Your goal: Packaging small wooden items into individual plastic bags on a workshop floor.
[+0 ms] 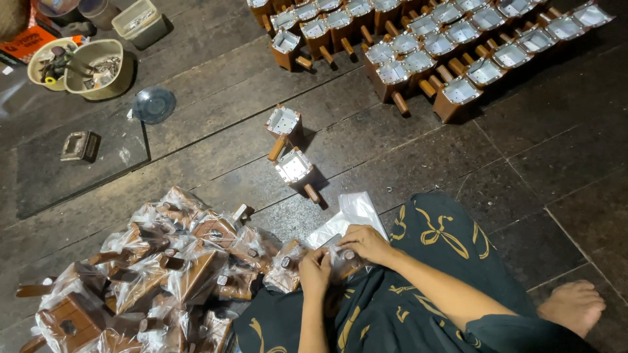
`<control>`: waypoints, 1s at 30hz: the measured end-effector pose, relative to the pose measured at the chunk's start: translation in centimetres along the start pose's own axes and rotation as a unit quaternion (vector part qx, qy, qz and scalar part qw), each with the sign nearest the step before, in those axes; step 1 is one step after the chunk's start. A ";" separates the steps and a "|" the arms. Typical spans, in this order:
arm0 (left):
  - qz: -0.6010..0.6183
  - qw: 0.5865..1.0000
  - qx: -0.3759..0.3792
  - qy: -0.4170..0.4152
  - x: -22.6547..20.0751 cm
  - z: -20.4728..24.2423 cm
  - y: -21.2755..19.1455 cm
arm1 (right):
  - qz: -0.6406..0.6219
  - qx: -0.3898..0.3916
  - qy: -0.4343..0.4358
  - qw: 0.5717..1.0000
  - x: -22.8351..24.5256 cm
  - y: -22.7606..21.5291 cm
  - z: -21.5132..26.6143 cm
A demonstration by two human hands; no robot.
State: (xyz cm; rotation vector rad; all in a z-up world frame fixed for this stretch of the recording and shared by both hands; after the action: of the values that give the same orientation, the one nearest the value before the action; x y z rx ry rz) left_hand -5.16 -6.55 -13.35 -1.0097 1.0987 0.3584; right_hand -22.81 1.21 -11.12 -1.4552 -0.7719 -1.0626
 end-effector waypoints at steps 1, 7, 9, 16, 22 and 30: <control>-0.047 0.999 -0.007 -0.024 -0.8 0.4 -0.4 | 0.022 -0.035 0.007 0.999 -0.5 -0.2 0.0; -0.150 0.987 -0.055 -0.003 1.1 2.1 -1.9 | 0.200 -0.095 0.139 0.965 -4.1 -1.1 1.6; -0.168 0.984 -0.064 0.020 1.8 2.6 -2.3 | 0.255 -0.069 0.189 0.946 -5.4 -1.6 2.3; -0.110 0.991 -0.056 -0.050 1.6 2.8 -2.8 | 0.185 -0.028 0.216 0.958 -4.6 -2.3 2.4; -0.113 0.989 -0.084 -0.034 2.1 3.6 -2.5 | 0.236 -0.007 0.187 0.953 -8.1 -1.6 3.2; 0.076 0.995 -0.061 0.015 -2.6 2.5 -3.8 | 0.072 -0.004 0.249 0.966 -1.6 -3.5 2.8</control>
State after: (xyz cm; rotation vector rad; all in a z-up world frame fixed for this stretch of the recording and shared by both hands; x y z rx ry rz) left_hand -2.36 -5.97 -8.97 -1.0440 1.1946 0.5399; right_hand -26.02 4.69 -11.13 -1.1569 -0.2986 -1.2493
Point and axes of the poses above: each hand's wrist, its own z-axis away from the middle knuckle, its own y-axis out of the palm, x = y × z, the point moved 4 cm from there along -z, towards the middle knuckle, and after that the axes turned 7 degrees about y, right-handed, at the moved point
